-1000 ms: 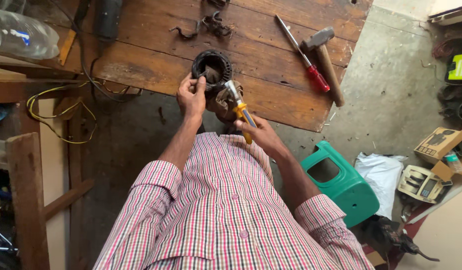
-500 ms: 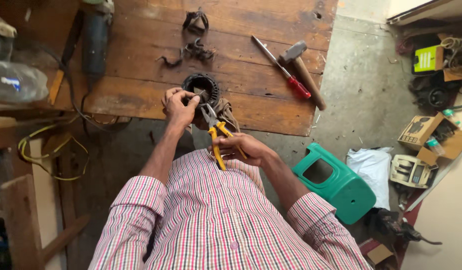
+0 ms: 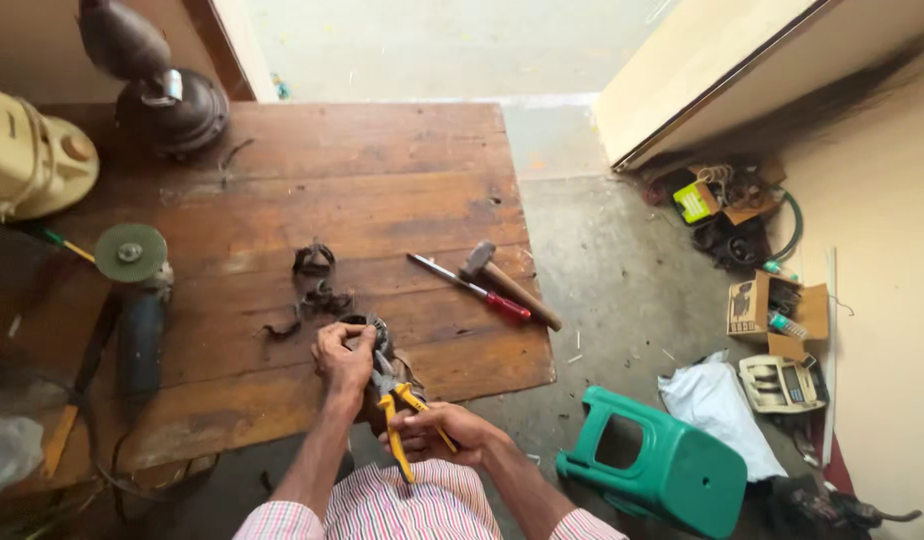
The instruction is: The person sits at a wooden workbench and uses a screwdriver to pry and scrape old rubber sealing material out of a circular machine housing. They alternate between scraping with the screwdriver, pulling debris out by hand and with pliers, and repositioning the housing to work around its inner rim.
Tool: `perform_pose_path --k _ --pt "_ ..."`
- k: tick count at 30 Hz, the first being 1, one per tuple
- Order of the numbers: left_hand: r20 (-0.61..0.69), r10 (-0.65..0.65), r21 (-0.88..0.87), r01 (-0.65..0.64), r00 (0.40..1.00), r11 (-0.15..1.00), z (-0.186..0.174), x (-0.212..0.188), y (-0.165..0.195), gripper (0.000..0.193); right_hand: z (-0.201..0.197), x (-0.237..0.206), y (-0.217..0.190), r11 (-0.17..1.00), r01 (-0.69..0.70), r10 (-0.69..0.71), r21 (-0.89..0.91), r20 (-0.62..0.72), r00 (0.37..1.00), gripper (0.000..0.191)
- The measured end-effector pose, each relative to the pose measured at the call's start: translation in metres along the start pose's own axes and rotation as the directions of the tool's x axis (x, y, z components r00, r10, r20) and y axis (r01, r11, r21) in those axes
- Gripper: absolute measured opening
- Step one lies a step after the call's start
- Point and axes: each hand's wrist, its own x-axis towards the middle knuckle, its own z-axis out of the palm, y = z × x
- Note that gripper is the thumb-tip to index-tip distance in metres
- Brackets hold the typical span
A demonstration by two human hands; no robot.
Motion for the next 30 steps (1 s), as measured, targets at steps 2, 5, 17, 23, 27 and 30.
perform_pose_path --k 2,5,17,23,27,30 --pt "0.009 -0.091 -0.093 0.091 0.996 0.992 0.007 0.0 0.005 0.025 -0.002 -0.001 -0.002 0.999 0.031 -0.03 0.02 -0.008 1.0 0.025" --pt "0.056 -0.187 -0.123 0.192 0.981 0.974 0.014 -0.005 0.007 0.026 -0.005 -0.006 -0.006 0.999 0.037 -0.042 -0.034 -0.156 0.987 0.026" --pt "0.054 -0.25 -0.499 0.243 0.967 0.832 -0.008 0.006 0.013 0.015 -0.01 0.0 0.002 0.07 -0.17 -0.897 -0.983 -0.137 0.42 0.045" --pt "0.14 -0.371 -0.596 0.377 0.918 0.709 -0.048 0.033 -0.02 0.013 -0.004 0.049 -0.004 0.067 -0.272 -0.944 -0.96 -0.149 0.295 0.055" --pt "0.101 -0.392 -0.661 0.356 0.914 0.661 -0.057 0.037 -0.031 0.009 -0.011 0.058 -0.015 0.069 -0.299 -0.935 -0.952 -0.166 0.312 0.032" --pt "0.116 -0.439 -0.705 0.385 0.891 0.595 -0.064 0.034 -0.037 0.009 -0.027 0.041 -0.034 0.215 -0.147 -0.963 -0.965 -0.234 0.13 0.023"
